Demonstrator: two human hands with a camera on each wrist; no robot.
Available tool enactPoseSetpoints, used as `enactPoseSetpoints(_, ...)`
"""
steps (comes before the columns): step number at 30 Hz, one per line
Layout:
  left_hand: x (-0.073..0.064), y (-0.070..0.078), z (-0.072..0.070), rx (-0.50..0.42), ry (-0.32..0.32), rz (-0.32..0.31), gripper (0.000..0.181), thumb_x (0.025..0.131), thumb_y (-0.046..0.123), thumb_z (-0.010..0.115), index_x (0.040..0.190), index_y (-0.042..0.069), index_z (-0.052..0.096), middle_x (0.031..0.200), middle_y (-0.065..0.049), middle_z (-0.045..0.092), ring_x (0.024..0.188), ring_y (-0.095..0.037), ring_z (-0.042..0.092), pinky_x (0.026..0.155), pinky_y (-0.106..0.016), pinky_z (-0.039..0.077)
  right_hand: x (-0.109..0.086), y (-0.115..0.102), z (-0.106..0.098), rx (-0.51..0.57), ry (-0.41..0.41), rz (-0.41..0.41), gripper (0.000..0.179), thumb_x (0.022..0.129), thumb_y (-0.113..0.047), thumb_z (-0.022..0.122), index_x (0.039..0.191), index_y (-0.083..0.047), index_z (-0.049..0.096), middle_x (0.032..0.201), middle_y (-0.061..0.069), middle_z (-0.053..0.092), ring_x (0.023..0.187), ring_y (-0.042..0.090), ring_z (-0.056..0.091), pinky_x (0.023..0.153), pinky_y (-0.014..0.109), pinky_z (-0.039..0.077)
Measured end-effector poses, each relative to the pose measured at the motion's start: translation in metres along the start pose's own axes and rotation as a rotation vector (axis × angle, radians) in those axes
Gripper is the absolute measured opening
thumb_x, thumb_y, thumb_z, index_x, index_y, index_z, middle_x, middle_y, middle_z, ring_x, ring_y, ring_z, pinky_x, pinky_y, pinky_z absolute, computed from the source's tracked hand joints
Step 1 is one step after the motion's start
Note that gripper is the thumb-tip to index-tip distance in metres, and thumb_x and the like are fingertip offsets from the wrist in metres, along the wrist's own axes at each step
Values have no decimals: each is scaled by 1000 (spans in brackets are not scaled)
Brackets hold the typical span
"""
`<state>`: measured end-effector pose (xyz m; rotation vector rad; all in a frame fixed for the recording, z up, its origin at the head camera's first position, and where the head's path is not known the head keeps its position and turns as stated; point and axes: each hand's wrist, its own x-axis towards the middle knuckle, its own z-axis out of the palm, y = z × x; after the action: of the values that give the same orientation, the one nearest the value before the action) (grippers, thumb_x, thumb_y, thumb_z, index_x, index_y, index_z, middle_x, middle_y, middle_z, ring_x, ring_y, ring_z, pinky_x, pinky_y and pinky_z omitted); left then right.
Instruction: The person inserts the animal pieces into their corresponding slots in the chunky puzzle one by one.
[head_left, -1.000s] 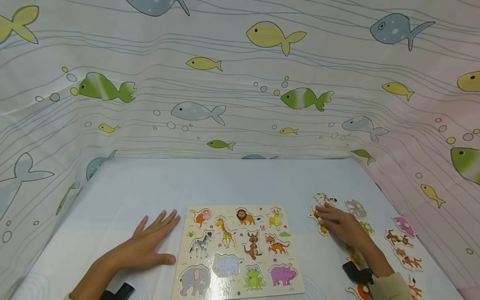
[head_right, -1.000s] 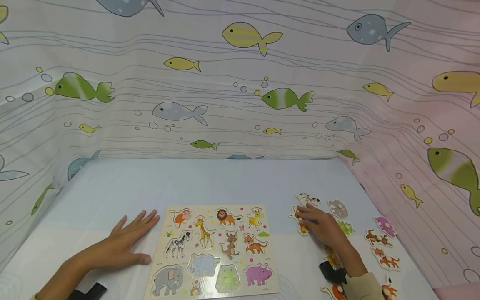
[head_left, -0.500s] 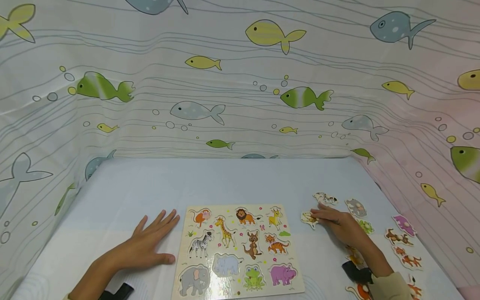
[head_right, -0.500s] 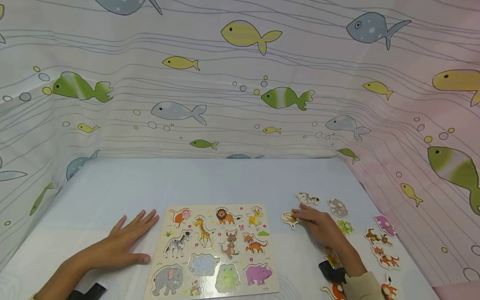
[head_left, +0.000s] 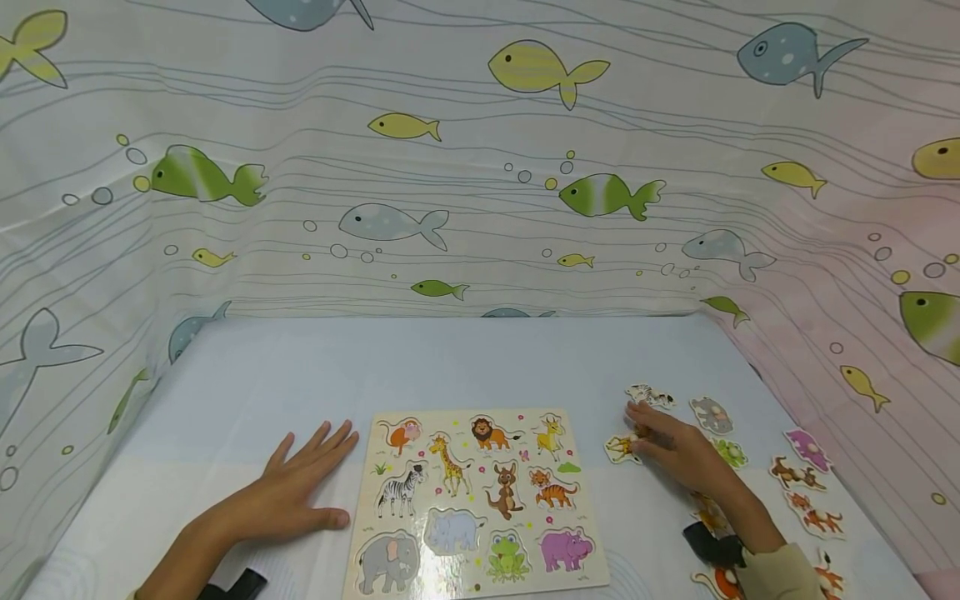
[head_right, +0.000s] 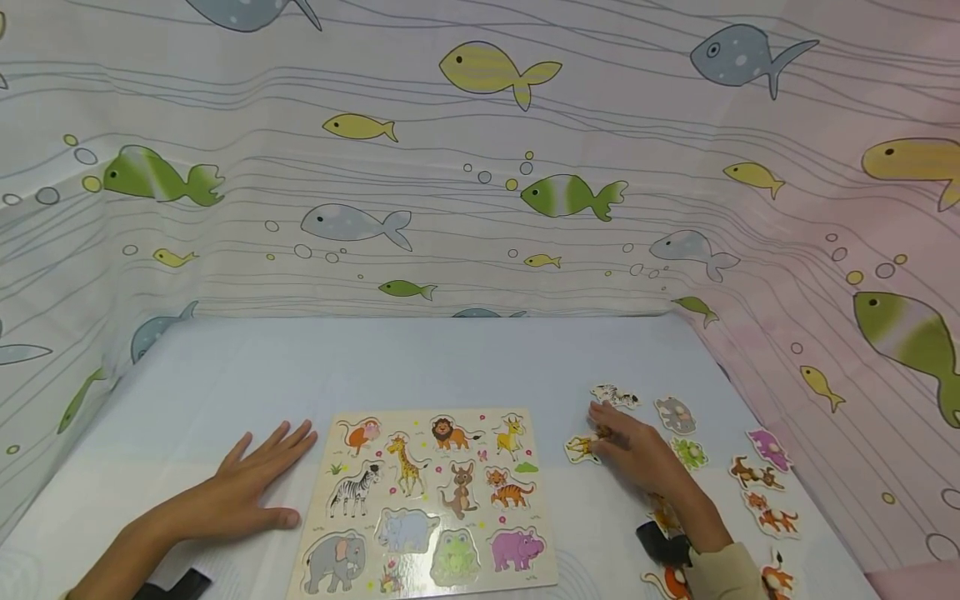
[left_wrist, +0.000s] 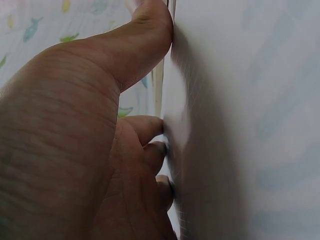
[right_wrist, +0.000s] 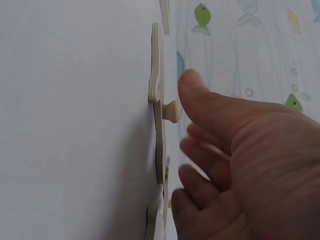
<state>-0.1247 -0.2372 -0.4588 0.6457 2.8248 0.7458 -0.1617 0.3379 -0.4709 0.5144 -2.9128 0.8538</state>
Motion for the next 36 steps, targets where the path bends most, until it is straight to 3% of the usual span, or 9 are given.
enactPoseSetpoints(3, -1, 1, -1, -4, 0, 2, 107, 72, 67, 73, 156, 14, 35, 164, -16, 27, 151, -49, 16, 118, -69, -7, 0, -4, -1, -39, 0, 23, 60, 89, -34, 73, 140, -4, 58, 152, 15, 50, 142, 40, 41, 109, 47, 44)
enactPoseSetpoints(4, -1, 1, -2, -6, 1, 4, 107, 72, 67, 73, 156, 14, 35, 164, -16, 27, 151, -49, 16, 118, -69, -7, 0, -5, -1, -44, -8, 34, 60, 89, -34, 74, 139, -4, 59, 152, 15, 49, 142, 42, 40, 106, 57, 41)
enactPoseSetpoints(12, -1, 0, -2, -8, 5, 2, 105, 74, 67, 72, 156, 14, 35, 164, -15, 27, 151, -49, 16, 118, -69, -6, 1, -5, 1, -69, -5, -19, 39, 89, -25, 75, 124, -11, 72, 143, 11, 59, 139, 45, 43, 104, 60, 42)
enactPoseSetpoints(18, -2, 0, -2, -18, 3, -1, 105, 74, 67, 72, 156, 15, 35, 164, -15, 26, 151, -49, 15, 118, -69, -6, 1, -5, 0, -60, -8, -20, 36, 90, -18, 72, 126, -14, 71, 139, 4, 62, 138, 39, 48, 105, 53, 42)
enactPoseSetpoints(21, -2, 0, -2, -14, 5, 2, 104, 74, 67, 72, 156, 14, 35, 164, -15, 26, 151, -49, 16, 118, -69, -6, 1, -4, 0, -57, 13, -40, 34, 91, -15, 71, 125, -14, 71, 137, 5, 64, 135, 37, 51, 108, 26, 45)
enactPoseSetpoints(25, -2, 0, -2, -10, 7, 8, 104, 75, 67, 72, 156, 14, 35, 164, -16, 27, 151, -50, 16, 118, -70, -5, 1, -3, -1, -31, 78, -110, 31, 92, -8, 69, 123, -11, 72, 133, 10, 66, 131, 32, 56, 100, -3, 28)
enactPoseSetpoints(32, -2, 0, -2, -14, 6, 8, 104, 74, 67, 72, 156, 14, 35, 164, -16, 27, 151, -49, 16, 118, -69, -5, 3, -5, -4, -3, 141, -179, 32, 91, -2, 68, 123, -6, 71, 131, 16, 67, 128, -4, 49, 94, -4, 36)
enactPoseSetpoints(36, -2, 1, -2, -16, 0, 4, 105, 74, 67, 72, 156, 13, 36, 164, -16, 27, 151, -50, 16, 117, -70, -3, 5, -12, -5, -18, 148, -210, 34, 90, -2, 70, 123, -6, 71, 130, 18, 67, 125, 0, 56, 93, -4, 37)
